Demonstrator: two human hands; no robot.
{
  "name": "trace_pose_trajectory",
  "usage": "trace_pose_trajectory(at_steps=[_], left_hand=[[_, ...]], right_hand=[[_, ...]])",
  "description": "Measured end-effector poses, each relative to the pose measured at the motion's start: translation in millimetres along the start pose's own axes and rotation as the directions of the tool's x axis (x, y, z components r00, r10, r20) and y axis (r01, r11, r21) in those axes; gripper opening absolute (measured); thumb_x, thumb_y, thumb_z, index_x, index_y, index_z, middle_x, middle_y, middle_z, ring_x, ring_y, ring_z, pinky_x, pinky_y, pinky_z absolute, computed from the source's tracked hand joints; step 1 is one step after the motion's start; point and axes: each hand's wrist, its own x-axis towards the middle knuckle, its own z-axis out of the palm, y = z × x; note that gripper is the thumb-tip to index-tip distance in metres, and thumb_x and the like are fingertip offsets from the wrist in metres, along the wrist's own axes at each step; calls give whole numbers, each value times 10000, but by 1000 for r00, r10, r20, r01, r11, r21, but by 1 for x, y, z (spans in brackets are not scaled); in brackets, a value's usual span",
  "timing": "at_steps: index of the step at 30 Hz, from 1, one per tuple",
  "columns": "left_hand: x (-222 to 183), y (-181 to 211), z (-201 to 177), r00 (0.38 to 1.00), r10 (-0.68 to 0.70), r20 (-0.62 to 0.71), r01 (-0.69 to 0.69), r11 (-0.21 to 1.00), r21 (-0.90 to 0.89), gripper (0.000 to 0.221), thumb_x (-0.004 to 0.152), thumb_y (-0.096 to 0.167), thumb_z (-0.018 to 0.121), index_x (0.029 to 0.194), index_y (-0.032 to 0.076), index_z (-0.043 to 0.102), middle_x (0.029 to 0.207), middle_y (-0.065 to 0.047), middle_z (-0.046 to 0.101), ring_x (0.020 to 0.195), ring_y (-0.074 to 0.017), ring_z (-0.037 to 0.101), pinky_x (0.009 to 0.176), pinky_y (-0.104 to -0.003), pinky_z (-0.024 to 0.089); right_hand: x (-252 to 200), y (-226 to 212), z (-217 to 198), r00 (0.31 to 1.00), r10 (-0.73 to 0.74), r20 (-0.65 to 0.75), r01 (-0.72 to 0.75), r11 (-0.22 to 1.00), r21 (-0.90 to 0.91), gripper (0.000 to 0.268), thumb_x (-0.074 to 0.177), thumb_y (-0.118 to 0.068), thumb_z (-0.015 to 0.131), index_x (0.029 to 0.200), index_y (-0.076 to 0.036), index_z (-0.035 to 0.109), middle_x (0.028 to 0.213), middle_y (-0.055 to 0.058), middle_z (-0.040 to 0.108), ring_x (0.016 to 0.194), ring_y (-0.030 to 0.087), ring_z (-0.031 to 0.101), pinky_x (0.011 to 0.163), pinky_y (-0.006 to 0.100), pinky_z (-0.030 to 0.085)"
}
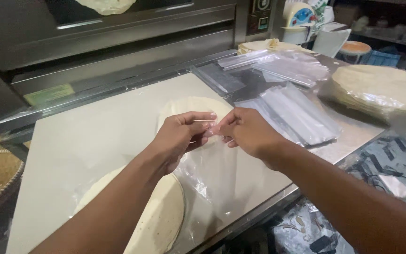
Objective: The person separates and places individual tortillas into clear plastic bags by hand on a prep table.
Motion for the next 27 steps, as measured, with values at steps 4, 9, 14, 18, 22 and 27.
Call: trace_pose_trajectory(at_steps=[4, 9, 14, 18, 22, 27], left_hand=[[12, 2, 5, 1000, 15, 22, -14, 998, -61, 247, 954, 96, 653, 1190, 49, 712, 895, -66, 718, 728, -105, 607, 731, -257, 553], [15, 6, 15, 999, 5, 43, 0, 993, -114, 241, 950, 90, 648, 1173, 15, 700, 923, -97, 761, 750, -106, 673, 722, -244, 583], [21, 8, 23, 998, 42, 42, -40, 998, -57, 275, 939, 70, 639, 1197, -7, 690, 949, -87, 767, 774, -129, 720, 705, -264, 585], [17, 17, 29, 999, 40, 22, -40, 999, -20, 301, 948, 54, 662, 1242, -9, 647, 952, -114, 729, 763, -154, 685, 737, -280, 606], [27, 13, 31, 978, 202, 60, -198, 978, -71, 322, 932, 7, 597, 1250, -44, 607, 953, -130, 713, 788, -175, 734, 761, -302, 648], [23, 18, 39, 965, 261, 42, -261, 965, 3, 302, 939, 7, 572, 1231, -56, 618, 923, -109, 678, 782, -169, 745, 744, -301, 669]], right_hand=[[11, 17, -8, 998, -28, -53, 35, 991, 126, 236, 890, -216, 721, 1001, -13, 675, 903, 77, 715, 829, 153, 677, 749, 303, 571], [4, 16, -15, 983, -80, -165, 85, 996, 22, 253, 918, -263, 711, 1029, -36, 696, 916, 71, 672, 804, 161, 623, 729, 285, 524], [-1, 11, -17, 972, -103, -211, 104, 995, -7, 319, 854, -261, 789, 1060, -75, 632, 933, 62, 697, 816, 161, 675, 715, 312, 546], [-4, 8, -23, 955, -204, -215, 189, 978, -92, 318, 850, -273, 791, 1040, -64, 646, 939, 52, 711, 863, 140, 694, 761, 294, 566], [-4, 7, -31, 935, -279, -220, 235, 950, -204, 228, 877, -236, 745, 1005, -53, 700, 890, 61, 754, 841, 138, 719, 754, 309, 572], [-7, 3, -34, 952, -219, -214, 207, 975, -74, 198, 899, -192, 696, 951, -1, 691, 842, 95, 771, 750, 159, 724, 688, 332, 605]])
